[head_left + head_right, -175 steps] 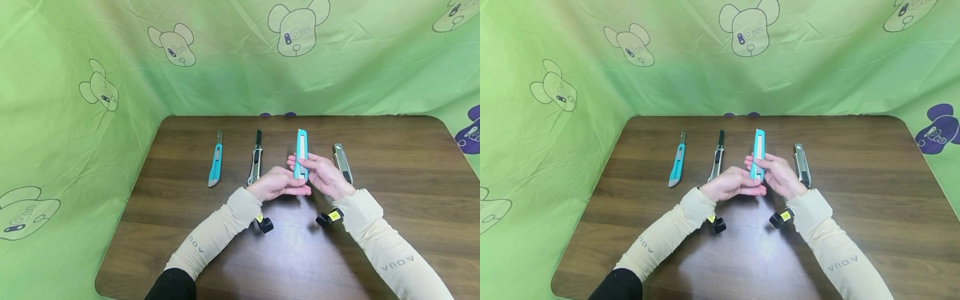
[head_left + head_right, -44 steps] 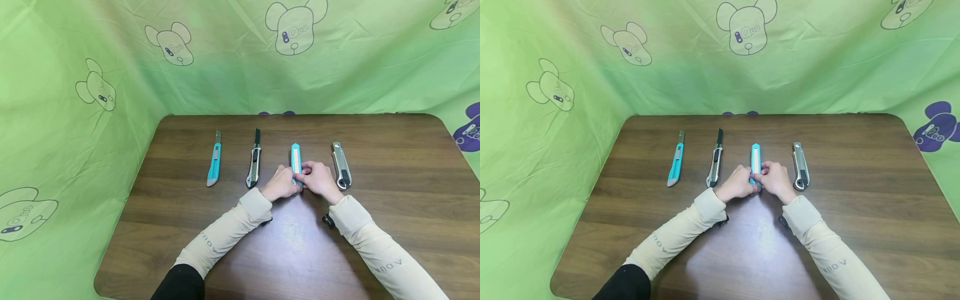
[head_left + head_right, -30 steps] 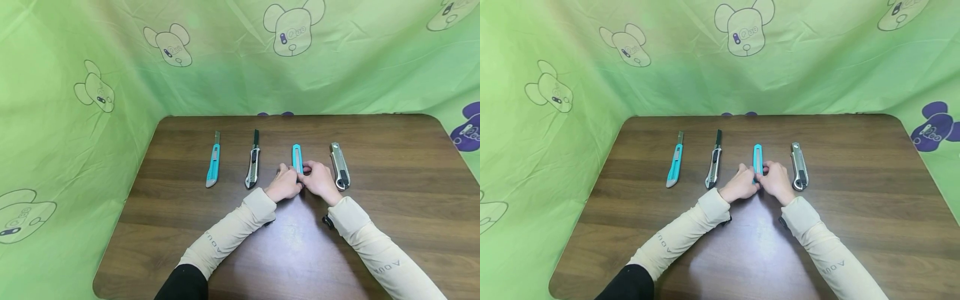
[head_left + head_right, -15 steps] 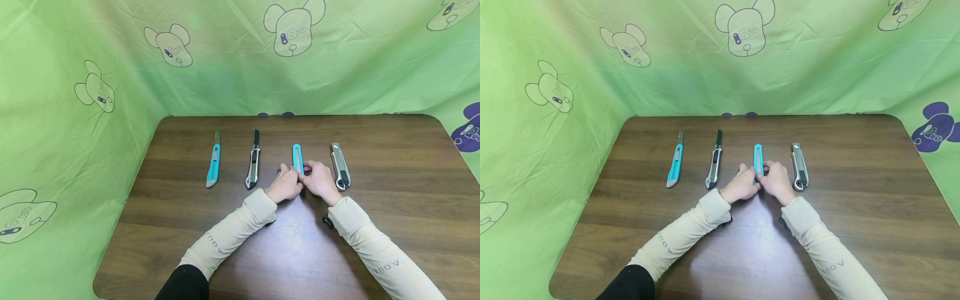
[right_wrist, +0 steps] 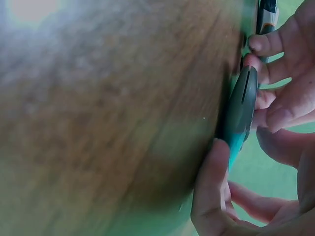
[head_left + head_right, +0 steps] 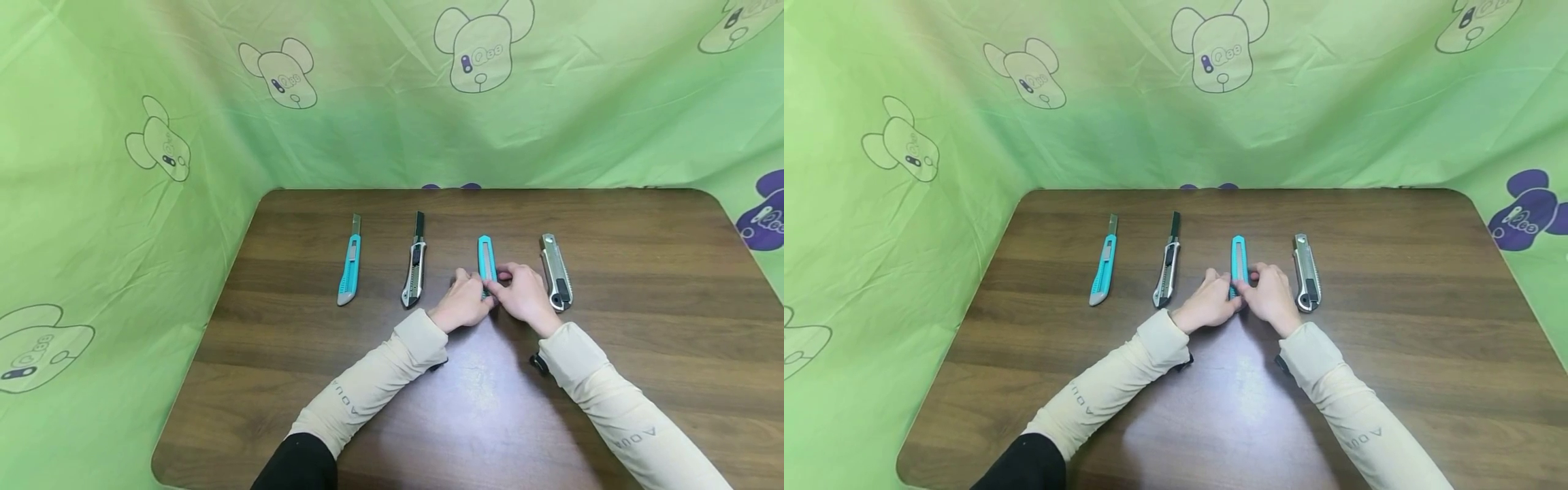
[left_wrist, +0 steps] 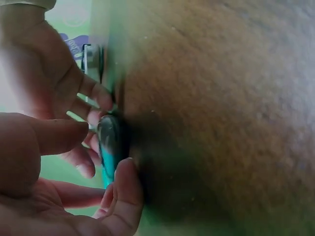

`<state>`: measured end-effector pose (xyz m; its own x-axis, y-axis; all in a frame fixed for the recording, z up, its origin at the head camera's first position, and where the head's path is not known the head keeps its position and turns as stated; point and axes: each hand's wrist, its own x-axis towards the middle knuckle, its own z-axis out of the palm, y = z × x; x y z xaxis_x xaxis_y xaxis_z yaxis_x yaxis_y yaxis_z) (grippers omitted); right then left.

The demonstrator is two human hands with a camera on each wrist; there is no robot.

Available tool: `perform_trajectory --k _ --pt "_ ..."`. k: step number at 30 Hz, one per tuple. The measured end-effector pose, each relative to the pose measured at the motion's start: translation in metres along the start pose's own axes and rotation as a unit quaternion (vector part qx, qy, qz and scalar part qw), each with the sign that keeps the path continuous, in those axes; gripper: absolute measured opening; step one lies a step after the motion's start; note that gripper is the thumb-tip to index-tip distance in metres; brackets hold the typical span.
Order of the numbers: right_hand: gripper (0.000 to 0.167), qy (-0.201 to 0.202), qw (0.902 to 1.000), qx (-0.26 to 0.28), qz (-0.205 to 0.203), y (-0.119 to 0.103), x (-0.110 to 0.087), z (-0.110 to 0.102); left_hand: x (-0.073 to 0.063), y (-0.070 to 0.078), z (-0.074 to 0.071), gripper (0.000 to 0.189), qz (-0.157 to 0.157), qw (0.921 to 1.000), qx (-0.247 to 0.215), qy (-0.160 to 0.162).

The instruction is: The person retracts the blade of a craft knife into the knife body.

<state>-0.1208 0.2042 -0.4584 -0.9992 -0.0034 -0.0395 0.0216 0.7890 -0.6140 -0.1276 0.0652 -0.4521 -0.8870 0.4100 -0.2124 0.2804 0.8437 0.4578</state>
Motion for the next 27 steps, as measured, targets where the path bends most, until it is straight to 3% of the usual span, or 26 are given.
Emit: perform_trajectory --k 6,10,12,14,18,21,23,25,27 --pt "0.036 0.081 0.9961 0.035 -0.006 -0.003 0.004 0.002 -0.008 -0.008 -0.017 0.043 0.018 0.9997 -0.008 0.015" --pt "0.029 0.126 0.9803 0.148 0.033 -0.01 0.006 0.001 -0.018 -0.02 -0.031 0.047 0.014 0.9988 -0.014 0.045" --pt "0.032 0.126 0.9612 0.238 0.06 -0.015 0.006 -0.001 -0.023 -0.03 -0.037 0.046 0.008 0.9974 -0.023 0.069" --pt "0.032 0.112 0.9355 0.325 0.082 -0.02 0.005 -0.002 -0.027 -0.043 -0.043 0.043 0.0 0.9953 -0.029 0.092" --pt "0.021 0.07 0.8733 0.472 0.1 -0.031 0.006 -0.003 -0.033 -0.069 -0.054 0.038 -0.016 0.9898 -0.042 0.135" --pt "0.016 0.028 0.8242 0.554 0.112 -0.038 0.007 -0.003 -0.037 -0.086 -0.062 0.037 -0.027 0.9874 -0.064 0.142" --pt "0.015 -0.002 0.7985 0.59 0.118 -0.042 0.008 -0.003 -0.039 -0.096 -0.065 0.04 -0.036 0.9871 -0.078 0.135" --pt "0.018 -0.035 0.7873 0.603 0.125 -0.047 0.01 -0.001 -0.042 -0.104 -0.067 0.043 -0.048 0.987 -0.097 0.119" --pt "0.026 -0.073 0.7934 0.59 0.131 -0.052 0.012 0.002 -0.044 -0.109 -0.069 0.047 -0.061 0.9862 -0.118 0.099"
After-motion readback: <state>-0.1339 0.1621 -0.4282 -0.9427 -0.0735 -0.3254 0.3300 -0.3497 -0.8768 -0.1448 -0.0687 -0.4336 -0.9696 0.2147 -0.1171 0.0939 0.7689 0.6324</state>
